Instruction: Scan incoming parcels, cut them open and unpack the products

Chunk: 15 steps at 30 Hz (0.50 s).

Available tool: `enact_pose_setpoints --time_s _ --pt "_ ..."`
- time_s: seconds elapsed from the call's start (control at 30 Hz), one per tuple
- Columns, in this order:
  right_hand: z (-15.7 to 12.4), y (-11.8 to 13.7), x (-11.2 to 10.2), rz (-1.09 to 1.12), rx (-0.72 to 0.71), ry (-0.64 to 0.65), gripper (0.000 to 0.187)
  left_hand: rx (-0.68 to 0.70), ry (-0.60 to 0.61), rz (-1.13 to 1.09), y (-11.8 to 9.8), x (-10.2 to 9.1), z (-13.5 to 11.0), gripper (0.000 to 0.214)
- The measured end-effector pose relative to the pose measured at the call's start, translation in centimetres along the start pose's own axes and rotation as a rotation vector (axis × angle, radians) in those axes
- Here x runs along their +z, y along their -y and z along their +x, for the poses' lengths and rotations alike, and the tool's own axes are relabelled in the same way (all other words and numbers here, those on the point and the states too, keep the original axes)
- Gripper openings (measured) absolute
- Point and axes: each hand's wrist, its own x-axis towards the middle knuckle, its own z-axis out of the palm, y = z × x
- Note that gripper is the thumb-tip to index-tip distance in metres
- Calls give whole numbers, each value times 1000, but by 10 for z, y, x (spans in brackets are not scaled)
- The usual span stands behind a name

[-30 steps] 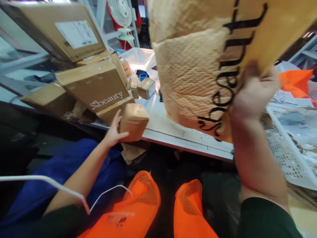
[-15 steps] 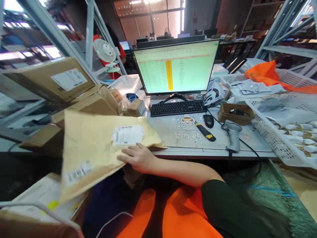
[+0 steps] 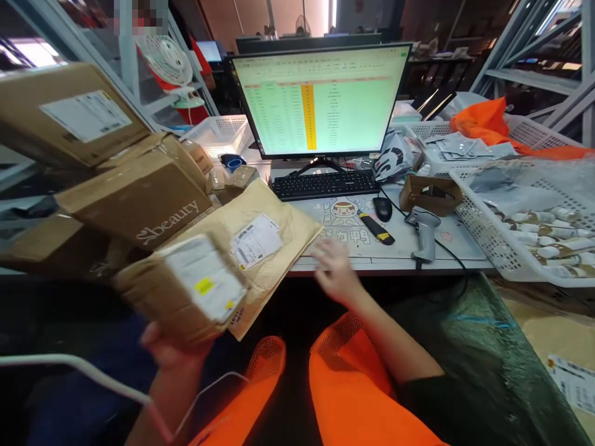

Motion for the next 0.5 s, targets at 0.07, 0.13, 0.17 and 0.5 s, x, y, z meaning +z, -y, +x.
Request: enact_pose_setpoints --time_s 0.07,0.13,0.17,0.5 --pt "-24 -46 -51 -101 223 -266 41 -88 -48 13 39 19 3 77" --pt "-43 -94 -102 -290 469 -454 49 -229 -3 42 81 48 11 82" --pt "-50 -115 -125 -382 601 -490 55 -267 55 58 99 64 16 83" --pt "-13 -187 -192 -177 1065 -181 34 -443 524 -8 113 137 63 99"
